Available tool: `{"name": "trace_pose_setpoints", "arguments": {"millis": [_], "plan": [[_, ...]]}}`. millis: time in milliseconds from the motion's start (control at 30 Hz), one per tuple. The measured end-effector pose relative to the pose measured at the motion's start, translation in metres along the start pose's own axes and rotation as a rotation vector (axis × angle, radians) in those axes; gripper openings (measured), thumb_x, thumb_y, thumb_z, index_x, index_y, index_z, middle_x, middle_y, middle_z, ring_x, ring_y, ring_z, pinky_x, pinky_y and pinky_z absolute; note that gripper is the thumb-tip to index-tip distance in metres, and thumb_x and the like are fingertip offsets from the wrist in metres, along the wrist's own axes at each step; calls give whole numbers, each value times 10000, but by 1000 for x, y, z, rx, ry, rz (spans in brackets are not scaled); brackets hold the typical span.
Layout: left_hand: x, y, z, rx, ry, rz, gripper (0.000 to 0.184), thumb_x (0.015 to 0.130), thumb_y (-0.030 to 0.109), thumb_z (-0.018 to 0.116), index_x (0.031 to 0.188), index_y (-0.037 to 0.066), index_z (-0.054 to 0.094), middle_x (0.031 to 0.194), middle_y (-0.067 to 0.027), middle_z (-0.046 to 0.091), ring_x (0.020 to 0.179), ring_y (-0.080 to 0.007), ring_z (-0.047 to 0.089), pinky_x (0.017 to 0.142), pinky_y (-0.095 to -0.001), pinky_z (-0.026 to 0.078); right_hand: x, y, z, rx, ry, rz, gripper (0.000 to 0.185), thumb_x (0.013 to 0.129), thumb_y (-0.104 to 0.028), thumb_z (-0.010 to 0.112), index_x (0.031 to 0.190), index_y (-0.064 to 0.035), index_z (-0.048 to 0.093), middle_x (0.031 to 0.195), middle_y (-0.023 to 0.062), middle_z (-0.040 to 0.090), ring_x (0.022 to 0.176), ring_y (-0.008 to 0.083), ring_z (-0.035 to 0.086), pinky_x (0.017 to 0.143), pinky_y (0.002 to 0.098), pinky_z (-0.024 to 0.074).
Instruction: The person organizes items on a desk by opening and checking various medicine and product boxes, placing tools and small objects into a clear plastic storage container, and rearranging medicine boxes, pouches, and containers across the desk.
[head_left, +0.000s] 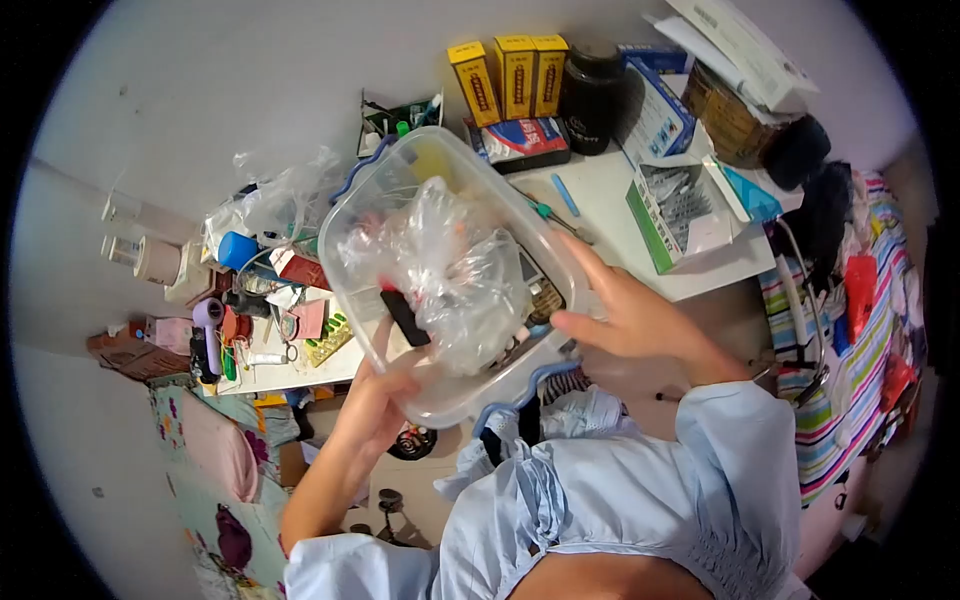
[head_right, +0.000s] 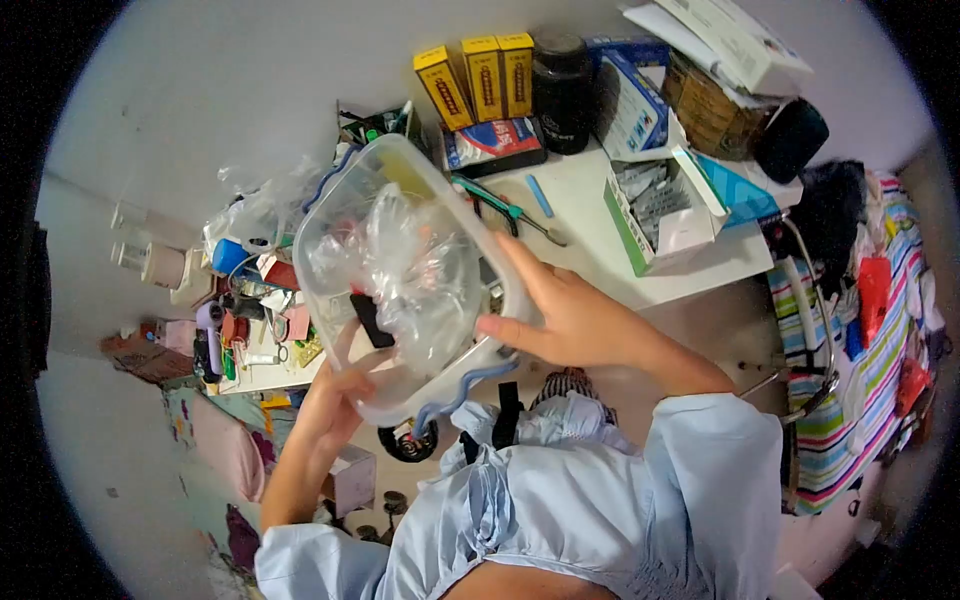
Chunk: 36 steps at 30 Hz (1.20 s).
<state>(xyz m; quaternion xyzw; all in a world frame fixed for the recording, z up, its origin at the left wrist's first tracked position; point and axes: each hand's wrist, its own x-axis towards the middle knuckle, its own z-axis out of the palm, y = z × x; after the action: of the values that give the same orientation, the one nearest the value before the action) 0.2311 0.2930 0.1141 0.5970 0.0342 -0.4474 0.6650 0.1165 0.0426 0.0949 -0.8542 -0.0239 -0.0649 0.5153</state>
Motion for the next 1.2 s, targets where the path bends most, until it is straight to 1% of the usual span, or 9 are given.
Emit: {"name": "trace_pose_setpoints", "arguments": {"millis": [100,167,300,400,767,833,967,1033,1200], "plan": [[-26,-8,-16,47,49,-5,875,592,-55,439,1376,123,93,1176,-233,458,1038,-332,504,803,-352,461,-10,12,-2,12,-46,-274,648,852,-319,497,1315,5,181,1199,242,434,1119,332,437,937,363,328],[-48,-15,-27,-154,-6,26,912,536,-21,437,1373,122,107,1167,-250,449,1041,-361,489,761,-424,495,-14,19,0,186,13,-231,516,844,-270,514,1257,-19,332,1162,185,485,1100,299,458,927,353,340],[-91,-26,-30,-146,113,50,944,487,-11,420,1371,128,120,1143,-252,453,1027,-378,486,718,-487,507,-4,62,1,-122,400,40,217,770,-129,577,961,-28,558,1008,111,537,960,244,508,827,327,394],[-113,-34,-24,-157,283,106,954,470,-18,402,1368,97,103,1125,-277,440,1017,-378,487,670,-558,498,8,96,6,-352,496,15,195,754,-111,582,928,-27,555,902,110,520,876,249,502,769,334,402],[-121,-63,-37,-191,400,209,928,510,-26,398,1371,113,80,1176,-280,389,1031,-374,481,636,-488,535,87,129,16,-861,423,132,141,722,-101,597,839,-23,591,814,97,544,804,281,514,703,368,433],[-116,-57,-31,-57,450,164,928,464,44,449,1352,48,176,1099,-259,465,1039,-362,479,758,-388,499,90,131,11,-763,410,186,127,720,-104,593,794,-1,590,778,110,560,760,300,529,677,379,428],[-100,-66,-43,-82,345,204,929,449,55,447,1345,29,201,1063,-258,487,1023,-355,491,798,-395,471,72,107,-6,-670,448,105,166,724,-135,607,748,27,585,707,118,560,699,241,565,608,335,446],[-91,-59,-32,-38,338,243,931,454,44,438,1354,69,200,1080,-252,481,1002,-364,501,757,-391,494,57,81,-16,-229,316,256,187,743,-153,603,745,34,609,601,55,536,578,121,507,536,253,391],[-77,-44,-25,-74,169,63,952,482,-31,406,1373,94,95,1214,-279,389,1079,-377,446,621,-393,535,22,33,-31,407,128,231,183,745,-163,608,767,17,634,570,-20,512,522,49,421,495,188,315]]}}
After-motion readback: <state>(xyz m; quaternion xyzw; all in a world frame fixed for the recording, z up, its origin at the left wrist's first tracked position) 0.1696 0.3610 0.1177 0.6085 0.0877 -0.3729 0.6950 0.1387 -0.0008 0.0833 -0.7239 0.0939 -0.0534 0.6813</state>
